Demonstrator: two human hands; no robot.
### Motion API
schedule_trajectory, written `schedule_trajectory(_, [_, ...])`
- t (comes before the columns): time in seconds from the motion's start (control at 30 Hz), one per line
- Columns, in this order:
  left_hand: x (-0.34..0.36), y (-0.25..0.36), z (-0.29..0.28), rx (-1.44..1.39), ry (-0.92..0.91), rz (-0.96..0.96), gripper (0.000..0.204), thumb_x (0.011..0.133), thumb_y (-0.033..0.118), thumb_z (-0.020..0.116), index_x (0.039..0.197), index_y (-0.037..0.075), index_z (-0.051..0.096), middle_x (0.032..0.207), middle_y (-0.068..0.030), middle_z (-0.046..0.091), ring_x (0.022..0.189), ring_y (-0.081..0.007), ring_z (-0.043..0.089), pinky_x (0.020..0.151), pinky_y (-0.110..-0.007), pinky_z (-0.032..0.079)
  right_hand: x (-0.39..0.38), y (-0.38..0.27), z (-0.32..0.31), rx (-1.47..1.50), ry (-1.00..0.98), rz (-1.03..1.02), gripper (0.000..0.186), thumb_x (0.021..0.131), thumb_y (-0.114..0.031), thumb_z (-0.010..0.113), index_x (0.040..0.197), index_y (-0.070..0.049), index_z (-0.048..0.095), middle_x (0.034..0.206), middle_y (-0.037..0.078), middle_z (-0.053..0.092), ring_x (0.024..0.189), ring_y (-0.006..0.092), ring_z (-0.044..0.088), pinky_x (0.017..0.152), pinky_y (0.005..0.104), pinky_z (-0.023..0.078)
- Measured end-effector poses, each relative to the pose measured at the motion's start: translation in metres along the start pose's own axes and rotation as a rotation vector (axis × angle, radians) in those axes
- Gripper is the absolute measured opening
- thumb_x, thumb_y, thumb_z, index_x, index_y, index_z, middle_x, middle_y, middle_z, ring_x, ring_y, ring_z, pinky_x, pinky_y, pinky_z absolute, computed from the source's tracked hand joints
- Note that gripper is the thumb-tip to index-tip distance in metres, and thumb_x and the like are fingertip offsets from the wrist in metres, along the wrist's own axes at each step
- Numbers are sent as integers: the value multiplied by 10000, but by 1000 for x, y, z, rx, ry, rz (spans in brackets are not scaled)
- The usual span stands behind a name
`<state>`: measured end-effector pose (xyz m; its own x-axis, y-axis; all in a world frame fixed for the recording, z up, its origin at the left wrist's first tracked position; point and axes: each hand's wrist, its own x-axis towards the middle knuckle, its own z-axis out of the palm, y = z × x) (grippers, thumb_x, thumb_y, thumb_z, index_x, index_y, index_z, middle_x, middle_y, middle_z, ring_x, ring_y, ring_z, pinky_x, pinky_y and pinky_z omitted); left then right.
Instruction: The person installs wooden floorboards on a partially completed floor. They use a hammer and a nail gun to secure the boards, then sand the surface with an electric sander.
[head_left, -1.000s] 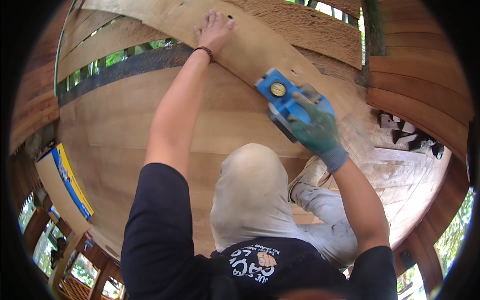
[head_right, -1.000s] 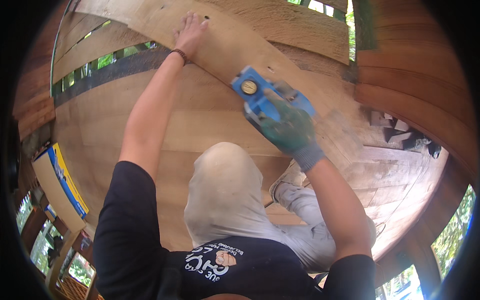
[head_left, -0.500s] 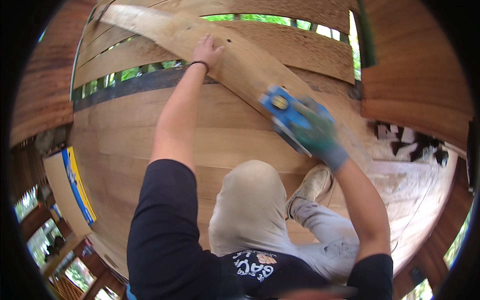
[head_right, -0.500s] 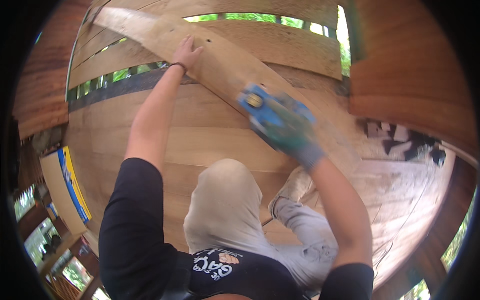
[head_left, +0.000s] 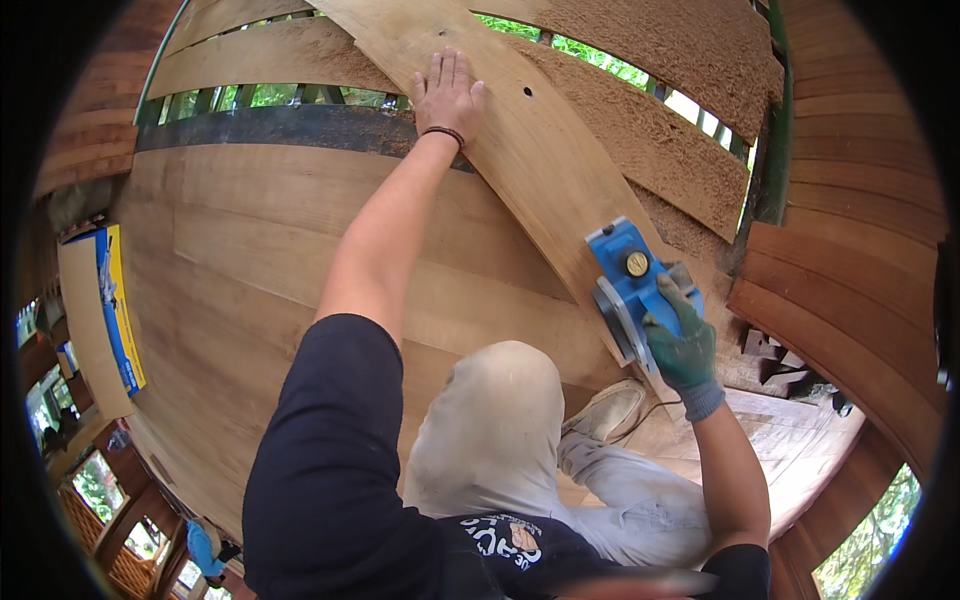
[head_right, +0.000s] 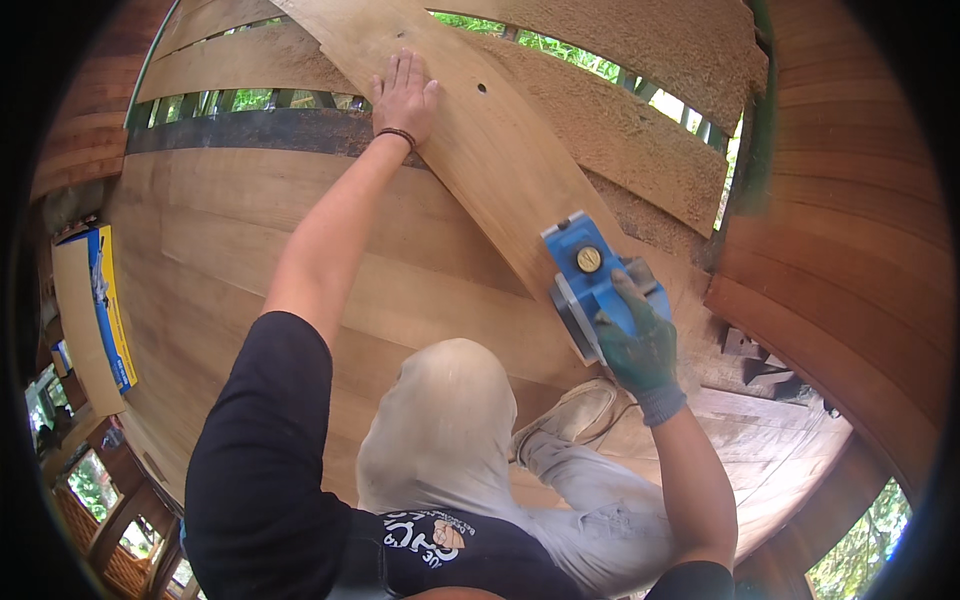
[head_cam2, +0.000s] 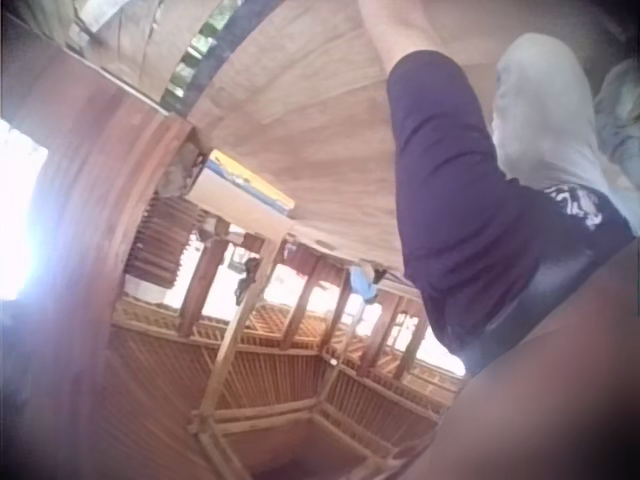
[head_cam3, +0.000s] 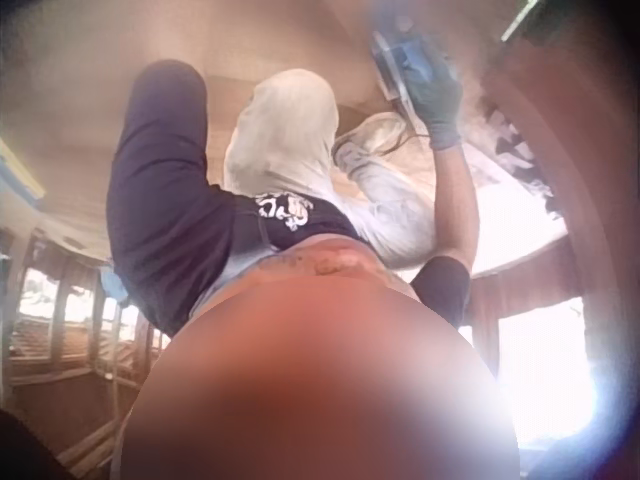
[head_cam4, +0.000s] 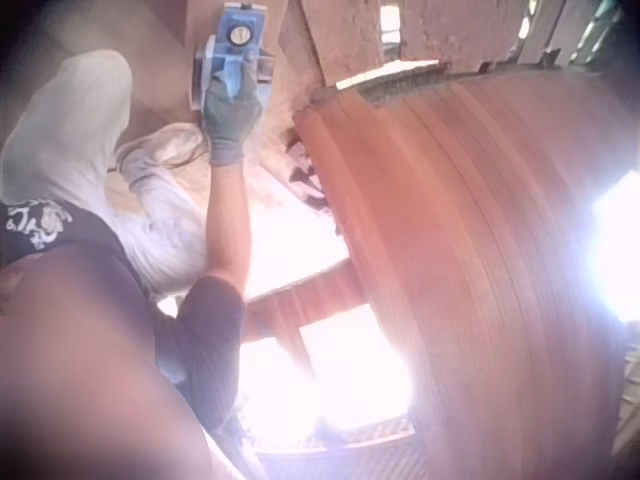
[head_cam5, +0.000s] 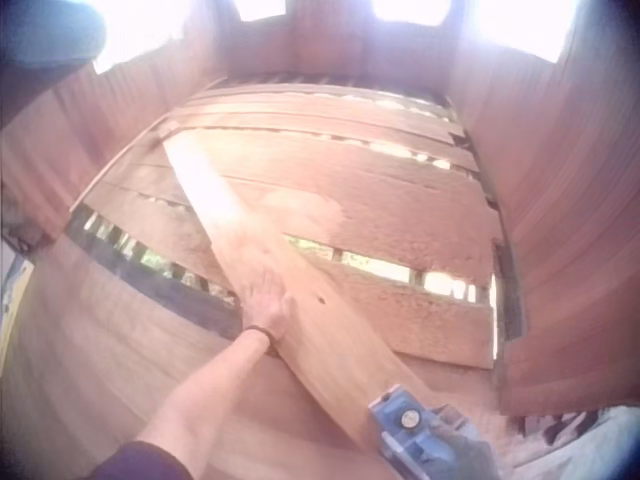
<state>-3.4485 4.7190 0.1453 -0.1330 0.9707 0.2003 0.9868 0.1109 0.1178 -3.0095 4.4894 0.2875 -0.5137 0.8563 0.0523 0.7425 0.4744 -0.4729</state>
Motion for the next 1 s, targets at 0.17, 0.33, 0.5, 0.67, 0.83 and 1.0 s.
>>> schedule_trajectory(0.17, [6,-13,-3,-71,47,-14,656,1063,406,418,1645,115,333,1733,-85,274,1603,-273,230,1303,-541,124,89,-27,14,330,-2,289,554,869,-174,742,1409,-82,653,1368,205,665,1194,340,675,997,417,535])
schedule_trajectory(0.33, [5,-13,-16,-249,123,-37,633,1018,354,516,1592,110,405,1678,-79,376,1573,-274,296,1289,-572,147,154,-49,17,346,50,201,595,845,-152,743,1418,-34,633,1298,228,665,1171,378,654,1005,415,519])
schedule_trajectory(0.5, [1,-10,-24,-359,379,-280,701,997,332,575,1589,30,351,1631,-201,379,1562,-369,289,1281,-573,156,196,-66,7,273,-7,248,598,842,-162,723,1421,-45,631,1185,233,716,1061,359,711,936,417,549])
schedule_trajectory(0.67, [11,-24,-13,-821,372,-764,667,1093,328,505,1597,-47,281,1615,-307,383,1468,-456,411,1228,-464,325,243,-77,18,338,17,268,542,872,-196,754,1398,-99,668,1265,169,730,1039,304,738,893,383,583])
schedule_trajectory(0.83, [8,-36,-12,-931,315,-822,625,1109,325,463,1608,-8,286,1347,-318,638,1231,-457,638,1017,-476,508,305,-92,38,177,61,62,493,903,-205,721,1378,-96,647,1147,165,757,871,350,744,753,428,597])
schedule_trajectory(1.0, [4,-48,-17,-1013,275,-847,606,1114,334,444,1614,23,300,1287,-328,661,1180,-479,656,983,-498,521,390,-113,62,231,158,-63,468,890,-220,740,1330,-86,650,1219,162,702,1002,355,723,799,442,590])
